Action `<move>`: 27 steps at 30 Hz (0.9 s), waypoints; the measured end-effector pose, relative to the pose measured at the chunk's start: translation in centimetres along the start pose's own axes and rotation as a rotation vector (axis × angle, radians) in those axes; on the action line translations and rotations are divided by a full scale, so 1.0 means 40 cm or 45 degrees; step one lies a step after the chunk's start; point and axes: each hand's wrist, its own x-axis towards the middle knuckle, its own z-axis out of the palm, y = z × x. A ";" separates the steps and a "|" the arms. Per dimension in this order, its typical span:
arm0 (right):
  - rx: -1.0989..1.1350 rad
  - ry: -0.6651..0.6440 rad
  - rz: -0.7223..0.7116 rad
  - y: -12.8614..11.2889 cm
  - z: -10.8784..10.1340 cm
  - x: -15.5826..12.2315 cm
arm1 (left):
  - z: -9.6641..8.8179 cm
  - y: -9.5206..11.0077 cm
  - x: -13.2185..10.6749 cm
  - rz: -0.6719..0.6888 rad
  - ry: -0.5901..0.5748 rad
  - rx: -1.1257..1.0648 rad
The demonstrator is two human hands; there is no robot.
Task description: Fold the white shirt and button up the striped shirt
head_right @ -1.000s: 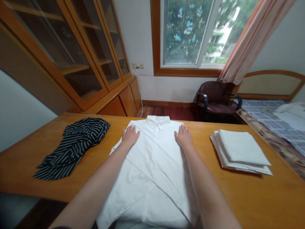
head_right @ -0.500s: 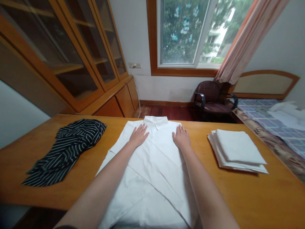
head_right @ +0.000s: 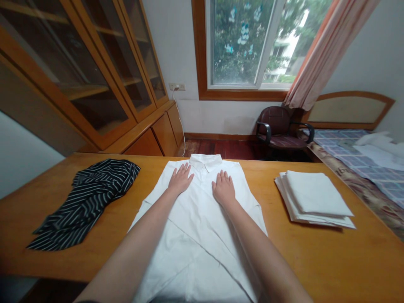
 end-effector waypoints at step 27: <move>0.035 -0.019 -0.098 0.055 -0.036 -0.079 | -0.011 0.000 -0.006 -0.011 0.121 -0.041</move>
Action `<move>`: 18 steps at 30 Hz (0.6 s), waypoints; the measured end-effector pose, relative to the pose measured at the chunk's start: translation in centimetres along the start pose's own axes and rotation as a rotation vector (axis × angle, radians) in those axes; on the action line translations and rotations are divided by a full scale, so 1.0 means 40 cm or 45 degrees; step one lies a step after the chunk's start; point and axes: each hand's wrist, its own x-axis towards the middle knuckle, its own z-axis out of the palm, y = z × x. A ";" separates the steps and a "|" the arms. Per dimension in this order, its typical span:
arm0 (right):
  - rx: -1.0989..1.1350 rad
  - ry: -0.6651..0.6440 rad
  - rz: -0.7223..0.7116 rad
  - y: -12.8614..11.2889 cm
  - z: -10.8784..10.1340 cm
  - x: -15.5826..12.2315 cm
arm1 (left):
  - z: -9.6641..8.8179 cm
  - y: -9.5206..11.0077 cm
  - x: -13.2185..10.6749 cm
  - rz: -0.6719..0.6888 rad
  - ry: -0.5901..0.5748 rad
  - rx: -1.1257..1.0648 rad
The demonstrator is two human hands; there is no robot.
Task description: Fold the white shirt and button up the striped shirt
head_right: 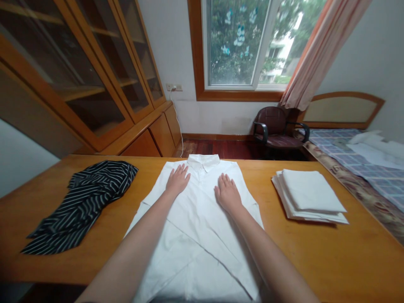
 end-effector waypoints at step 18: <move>-0.059 -0.019 0.072 0.099 -0.018 -0.040 | -0.109 -0.184 -0.245 0.129 -0.114 0.151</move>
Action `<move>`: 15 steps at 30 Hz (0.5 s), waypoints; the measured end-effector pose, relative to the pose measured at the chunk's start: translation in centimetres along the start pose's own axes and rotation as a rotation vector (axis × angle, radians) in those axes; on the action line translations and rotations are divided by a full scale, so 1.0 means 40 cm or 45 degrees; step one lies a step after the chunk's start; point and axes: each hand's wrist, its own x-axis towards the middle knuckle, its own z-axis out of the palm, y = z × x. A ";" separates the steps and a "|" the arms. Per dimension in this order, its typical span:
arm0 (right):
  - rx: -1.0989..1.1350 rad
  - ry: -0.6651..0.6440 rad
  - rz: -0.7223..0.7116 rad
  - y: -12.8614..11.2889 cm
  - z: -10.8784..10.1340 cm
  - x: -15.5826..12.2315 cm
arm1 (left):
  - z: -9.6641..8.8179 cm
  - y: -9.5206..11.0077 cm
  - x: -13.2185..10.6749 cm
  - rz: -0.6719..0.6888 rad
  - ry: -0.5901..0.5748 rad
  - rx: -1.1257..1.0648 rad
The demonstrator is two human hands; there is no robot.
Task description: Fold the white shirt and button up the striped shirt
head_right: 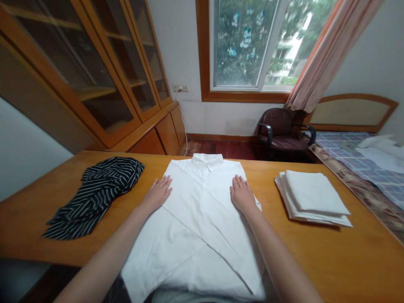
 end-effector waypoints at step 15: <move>0.237 0.041 -0.337 -0.343 0.023 -0.102 | 0.039 0.190 0.011 0.015 0.036 -0.095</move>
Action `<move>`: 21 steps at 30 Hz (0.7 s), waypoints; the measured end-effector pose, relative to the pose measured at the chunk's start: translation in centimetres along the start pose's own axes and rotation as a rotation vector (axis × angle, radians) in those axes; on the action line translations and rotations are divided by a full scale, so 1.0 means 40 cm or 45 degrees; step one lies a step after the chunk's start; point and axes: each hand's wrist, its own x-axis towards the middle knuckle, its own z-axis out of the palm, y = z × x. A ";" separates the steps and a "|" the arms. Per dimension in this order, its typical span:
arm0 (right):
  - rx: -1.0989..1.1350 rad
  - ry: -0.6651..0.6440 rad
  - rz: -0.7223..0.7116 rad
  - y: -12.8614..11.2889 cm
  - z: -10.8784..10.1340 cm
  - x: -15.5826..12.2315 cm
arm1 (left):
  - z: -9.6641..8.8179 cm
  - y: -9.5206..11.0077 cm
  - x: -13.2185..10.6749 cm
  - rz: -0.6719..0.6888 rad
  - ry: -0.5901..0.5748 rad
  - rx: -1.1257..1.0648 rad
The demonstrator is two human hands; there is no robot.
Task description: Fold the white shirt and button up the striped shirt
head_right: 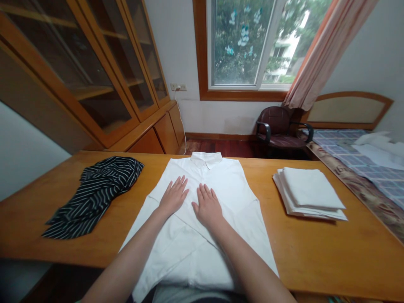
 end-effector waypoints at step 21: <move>-0.259 0.023 0.418 0.246 -0.108 -0.115 | -0.026 -0.004 -0.039 -0.122 -0.020 0.049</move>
